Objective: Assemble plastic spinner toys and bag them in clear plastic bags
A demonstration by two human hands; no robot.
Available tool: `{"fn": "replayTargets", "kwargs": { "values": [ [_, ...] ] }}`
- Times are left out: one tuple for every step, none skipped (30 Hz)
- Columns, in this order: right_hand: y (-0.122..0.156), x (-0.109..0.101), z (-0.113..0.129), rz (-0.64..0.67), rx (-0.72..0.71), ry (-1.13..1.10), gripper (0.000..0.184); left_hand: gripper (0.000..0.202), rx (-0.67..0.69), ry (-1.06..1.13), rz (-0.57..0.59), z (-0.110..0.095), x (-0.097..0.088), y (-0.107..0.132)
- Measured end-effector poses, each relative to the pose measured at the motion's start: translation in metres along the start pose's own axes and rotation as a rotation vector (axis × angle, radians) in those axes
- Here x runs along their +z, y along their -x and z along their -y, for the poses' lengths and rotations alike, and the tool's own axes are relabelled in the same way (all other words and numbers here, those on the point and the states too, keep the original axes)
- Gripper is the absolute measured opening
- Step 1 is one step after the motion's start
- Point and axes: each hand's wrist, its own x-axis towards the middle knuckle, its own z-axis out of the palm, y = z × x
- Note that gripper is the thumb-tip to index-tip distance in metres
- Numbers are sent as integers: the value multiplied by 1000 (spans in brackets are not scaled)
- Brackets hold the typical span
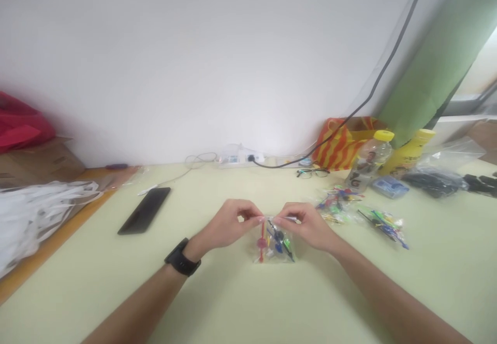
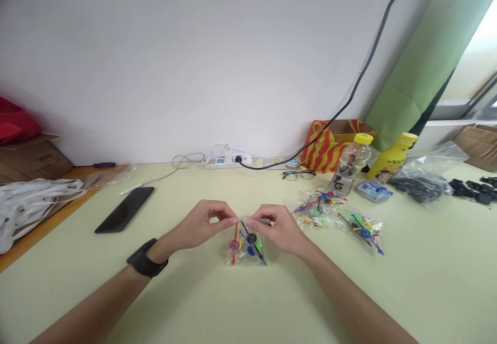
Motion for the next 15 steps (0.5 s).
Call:
{"fn": "replayTargets", "kwargs": {
  "values": [
    [0,-1,-1,-5,-2,-7,26,25,-12,5,18,1,-3,0],
    [-1,-3,-2,-9,-3,-15,25,27,-24,6,31,2,-5,-1],
    [-1,-4,-3,-10,-3,-23,24,29,-36,3,37,2,-8,-1],
    [-1,-5,-4,-9,-5,-31,24,30,-46,-3,39,2,-11,-1],
    [-1,-5,-4,-8,-8,-40,23,31,-50,-11,36,2,-14,-1],
    [-1,-6,-4,-10,-13,-47,23,32,-48,-21,31,1,-16,-1],
    [-1,-6,-3,-21,-18,-54,22,32,-41,-30,23,0,-19,-1],
    [0,-7,-2,-38,-25,-58,22,32,-31,-42,13,-2,-21,-1],
    [0,-7,-1,-61,-32,-58,21,31,-16,-55,1,-4,-23,-1],
    [0,-7,-1,-86,-43,-52,21,30,2,-73,-11,-5,-25,0],
    [0,-7,0,-111,-60,-39,20,28,26,-95,-23,-6,-26,0],
    [0,-7,0,-134,-80,-20,19,27,53,-125,-35,-7,-27,1],
    [0,-6,0,-155,-104,0,19,24,86,-162,-50,-7,-27,1],
    [1,-5,-1,-177,-134,22,18,22,125,-207,-72,-6,-27,1],
    [2,-3,-2,-200,-169,51,18,21,167,-258,-104,-5,-27,1]
  ]
}}
